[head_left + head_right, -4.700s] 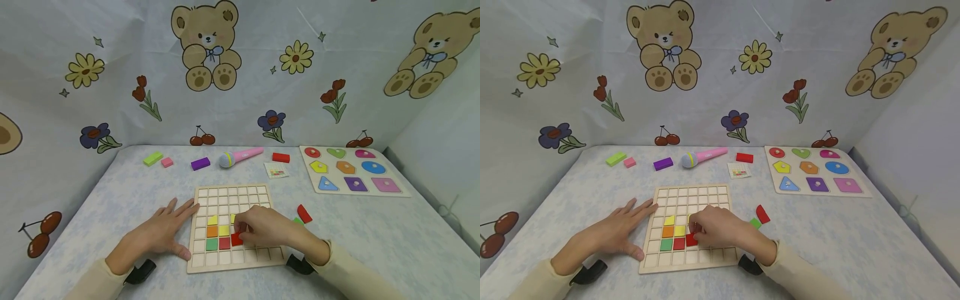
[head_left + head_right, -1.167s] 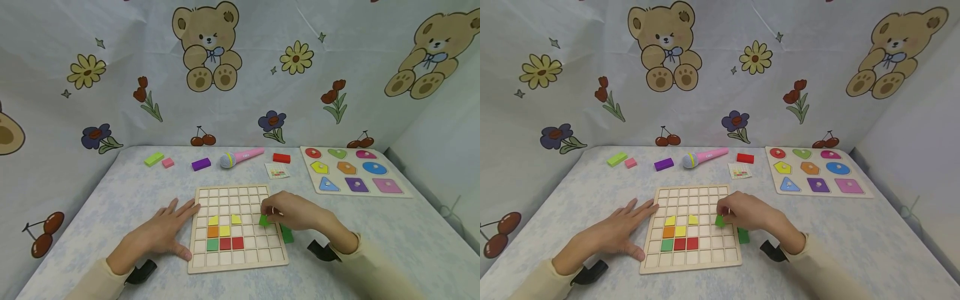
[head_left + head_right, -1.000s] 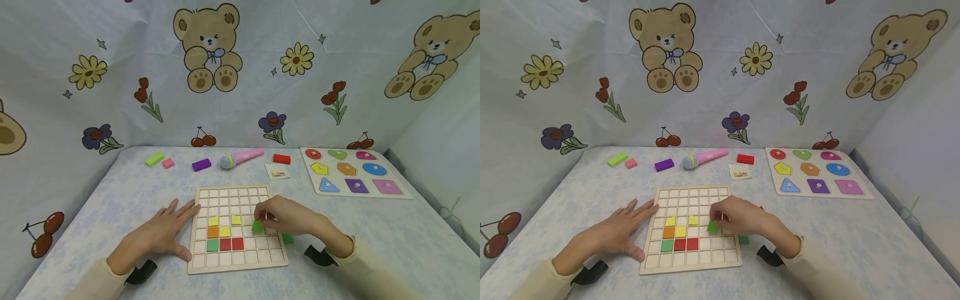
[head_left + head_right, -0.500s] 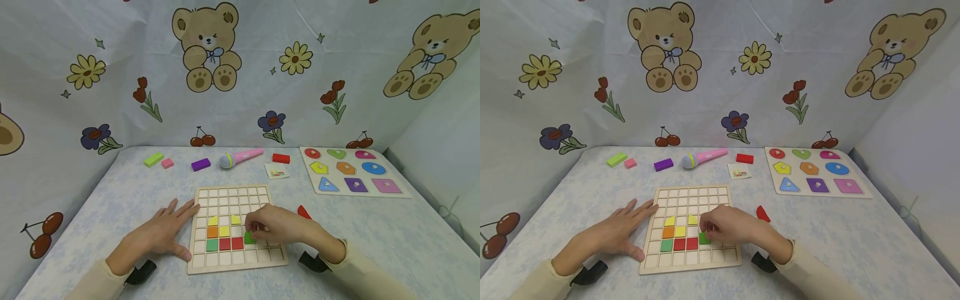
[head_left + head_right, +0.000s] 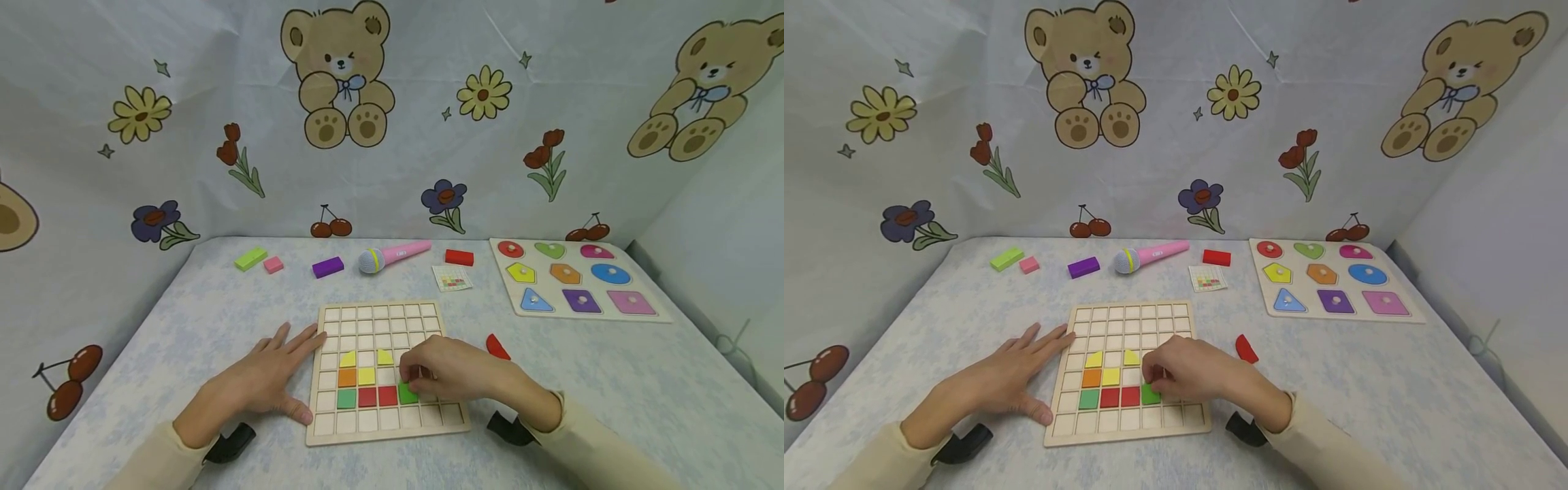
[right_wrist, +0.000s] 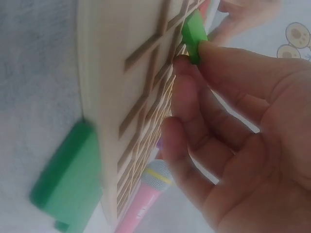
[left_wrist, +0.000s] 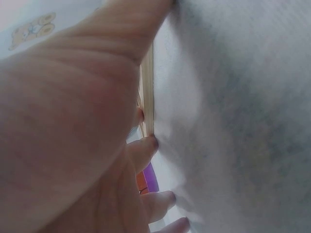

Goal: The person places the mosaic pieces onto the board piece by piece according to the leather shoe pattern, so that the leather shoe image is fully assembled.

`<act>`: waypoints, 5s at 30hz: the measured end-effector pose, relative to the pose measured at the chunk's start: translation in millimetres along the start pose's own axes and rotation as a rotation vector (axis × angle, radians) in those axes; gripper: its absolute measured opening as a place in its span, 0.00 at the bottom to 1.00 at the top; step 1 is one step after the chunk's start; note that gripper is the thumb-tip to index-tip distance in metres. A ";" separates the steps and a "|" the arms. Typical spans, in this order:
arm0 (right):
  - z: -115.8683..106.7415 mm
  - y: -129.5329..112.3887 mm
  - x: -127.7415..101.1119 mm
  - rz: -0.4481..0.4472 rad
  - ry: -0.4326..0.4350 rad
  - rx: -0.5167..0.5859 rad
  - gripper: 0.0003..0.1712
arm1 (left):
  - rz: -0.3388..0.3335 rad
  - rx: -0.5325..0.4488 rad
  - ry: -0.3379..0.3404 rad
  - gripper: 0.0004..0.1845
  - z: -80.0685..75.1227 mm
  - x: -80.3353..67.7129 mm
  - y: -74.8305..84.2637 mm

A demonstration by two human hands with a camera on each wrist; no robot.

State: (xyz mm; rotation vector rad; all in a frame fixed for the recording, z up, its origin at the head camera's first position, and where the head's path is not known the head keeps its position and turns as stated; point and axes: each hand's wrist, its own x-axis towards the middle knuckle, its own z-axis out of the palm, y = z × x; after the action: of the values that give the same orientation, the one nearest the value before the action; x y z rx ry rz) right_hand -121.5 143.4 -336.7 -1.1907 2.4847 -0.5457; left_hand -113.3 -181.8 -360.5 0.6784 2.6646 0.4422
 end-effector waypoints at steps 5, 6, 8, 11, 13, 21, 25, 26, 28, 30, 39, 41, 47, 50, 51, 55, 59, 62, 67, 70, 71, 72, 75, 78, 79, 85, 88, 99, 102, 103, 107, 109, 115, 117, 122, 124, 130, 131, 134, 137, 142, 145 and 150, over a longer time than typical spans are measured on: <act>0.6 0.4 0.3 0.011 0.002 -0.027 0.06 | -0.003 -0.001 0.000 0.69 -0.4 0.9 -0.3; 0.8 0.5 0.6 0.015 0.000 -0.034 0.06 | -0.004 -0.003 -0.001 0.69 -0.3 1.0 -0.4; 1.1 0.6 1.0 0.020 -0.006 -0.043 0.06 | -0.006 -0.004 -0.003 0.69 0.1 1.1 -0.5; 0.8 0.2 1.0 0.028 -0.017 -0.041 0.05 | -0.008 -0.002 -0.004 0.69 0.7 1.4 -0.2; 0.5 -0.2 0.7 0.031 -0.022 -0.037 0.05 | -0.009 -0.002 -0.005 0.69 0.9 1.2 0.0; 2.7 0.7 0.8 0.002 -0.045 -0.012 0.10 | -0.012 0.000 -0.006 0.69 0.4 0.0 0.9; 3.8 1.2 0.7 -0.004 -0.044 -0.022 0.10 | -0.013 0.003 -0.005 0.69 0.4 -0.2 1.0; 4.0 1.3 0.8 -0.003 -0.043 -0.023 0.10 | -0.014 0.002 -0.005 0.69 0.5 -0.3 0.9; 4.0 1.2 0.4 0.001 -0.040 -0.024 0.09 | -0.015 0.001 -0.004 0.69 0.5 -0.2 0.8; 4.0 1.2 -0.1 0.006 -0.038 -0.022 0.09 | -0.014 0.002 -0.003 0.69 0.5 0.1 0.9; 3.3 2.3 -0.9 0.007 -0.028 -0.009 0.08 | -0.002 0.002 0.005 0.69 1.1 0.5 -0.4; 3.0 2.7 -1.4 0.014 -0.028 -0.012 0.08 | -0.001 0.000 0.005 0.69 1.5 0.5 -0.8; -2.0 6.4 -3.0 0.049 -0.038 -0.009 0.08 | -0.002 -0.006 0.001 0.69 0.4 -0.4 -0.6; -6.7 12.1 -3.4 0.051 -0.054 0.035 0.09 | -0.010 -0.006 0.001 0.69 -0.4 -0.7 -0.2; -8.4 14.9 -3.8 0.049 -0.059 0.050 0.10 | -0.013 -0.007 0.001 0.69 -0.7 -0.8 -0.2; -15.3 26.2 -11.2 0.072 -0.069 0.093 0.10 | -0.022 -0.018 -0.006 0.69 -0.3 -0.6 -0.8; -21.0 35.9 -23.3 0.118 -0.072 0.104 0.12 | -0.031 -0.020 -0.022 0.69 0.5 -0.2 -1.8; -25.1 40.3 -32.2 0.152 -0.070 0.113 0.15 | -0.032 -0.012 -0.023 0.69 0.2 0.4 -1.3; -34.3 41.9 -43.0 0.244 -0.064 0.098 0.20 | -0.026 -0.009 -0.013 0.69 -0.3 1.2 0.2; -36.5 41.5 -46.4 0.315 -0.094 0.092 0.19 | -0.022 -0.008 -0.012 0.70 0.7 1.8 -0.6; -36.1 41.6 -47.0 0.330 -0.108 0.088 0.18 | -0.019 -0.007 -0.013 0.70 0.9 1.9 -0.9; -35.3 42.0 -47.4 0.340 -0.122 0.083 0.17 | -0.016 -0.006 -0.013 0.70 1.0 2.1 -1.1; -32.7 43.1 -46.6 0.337 -0.143 0.062 0.16 | -0.020 0.002 -0.010 0.69 1.2 2.4 -2.6; -31.0 44.2 -45.8 0.336 -0.129 0.040 0.16 | -0.018 -0.004 -0.008 0.69 0.7 2.3 -2.4; -30.6 44.4 -45.7 0.343 -0.124 0.037 0.16 | -0.018 -0.005 -0.008 0.69 0.7 2.2 -2.3; -29.9 45.7 -45.5 0.365 -0.109 0.039 0.18 | -0.006 -0.015 -0.002 0.70 1.2 0.1 -1.1; -29.8 47.2 -45.6 0.344 -0.101 0.041 0.17 | -0.003 -0.015 0.001 0.69 1.2 -0.5 -1.0; -28.7 51.4 -44.4 0.327 -0.088 0.038 0.15 | -0.008 -0.010 -0.002 0.70 0.8 1.3 -0.7; -28.5 51.2 -44.4 0.329 -0.089 0.039 0.15 | -0.013 -0.015 -0.003 0.70 1.2 1.0 -0.6; -28.5 51.1 -44.4 0.330 -0.088 0.037 0.15 | -0.014 -0.017 -0.004 0.69 1.2 1.0 -0.4; -28.1 50.0 -44.0 0.339 -0.083 0.036 0.15 | -0.020 -0.022 -0.008 0.70 1.8 1.0 0.0; -27.7 49.3 -43.8 0.340 -0.083 0.036 0.14 | -0.022 -0.022 -0.012 0.70 2.2 1.1 -0.1; -29.9 46.4 -45.0 0.288 -0.063 -0.005 0.11 | -0.023 -0.019 -0.013 0.70 2.5 1.2 -1.0; -31.6 44.1 -45.4 0.264 -0.045 -0.031 0.11 | -0.020 -0.015 -0.009 0.70 2.1 1.3 -1.3; -34.2 32.0 -42.6 0.225 -0.028 -0.059 0.10 | -0.015 -0.014 -0.005 0.70 1.8 1.4 -1.3; -34.4 25.2 -39.3 0.214 -0.039 -0.045 0.09 | -0.013 -0.014 -0.004 0.70 1.8 1.5 -1.4; -29.7 10.9 -27.0 0.139 -0.070 0.012 0.07 | -0.014 -0.013 -0.010 0.69 1.8 1.6 -1.6; -27.6 10.1 -25.3 0.130 -0.068 0.019 0.07 | -0.014 -0.013 -0.011 0.69 1.8 1.8 -1.5; -20.4 9.6 -20.1 0.112 -0.056 0.023 0.07 | -0.011 -0.011 -0.010 0.69 1.2 1.5 -1.2; -12.6 10.1 -15.4 0.107 -0.047 0.019 0.07 | -0.015 -0.009 -0.008 0.69 1.0 0.5 -1.3; -5.3 10.3 -13.1 0.103 -0.039 -0.009 0.07 | -0.023 -0.005 -0.016 0.69 3.1 0.6 -1.1; -5.2 10.2 -13.1 0.090 -0.033 -0.028 0.08 | -0.021 0.003 -0.010 0.69 2.6 0.8 -0.6; -5.5 9.1 -12.3 0.076 -0.031 -0.029 0.09 | -0.024 0.005 -0.003 0.69 0.2 0.3 0.3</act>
State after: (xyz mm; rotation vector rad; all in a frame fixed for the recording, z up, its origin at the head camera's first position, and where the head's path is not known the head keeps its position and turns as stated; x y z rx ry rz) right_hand -122.7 159.5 -334.6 -1.1013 2.5083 -0.4684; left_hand -113.4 -181.4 -360.7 0.6468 2.6695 0.4279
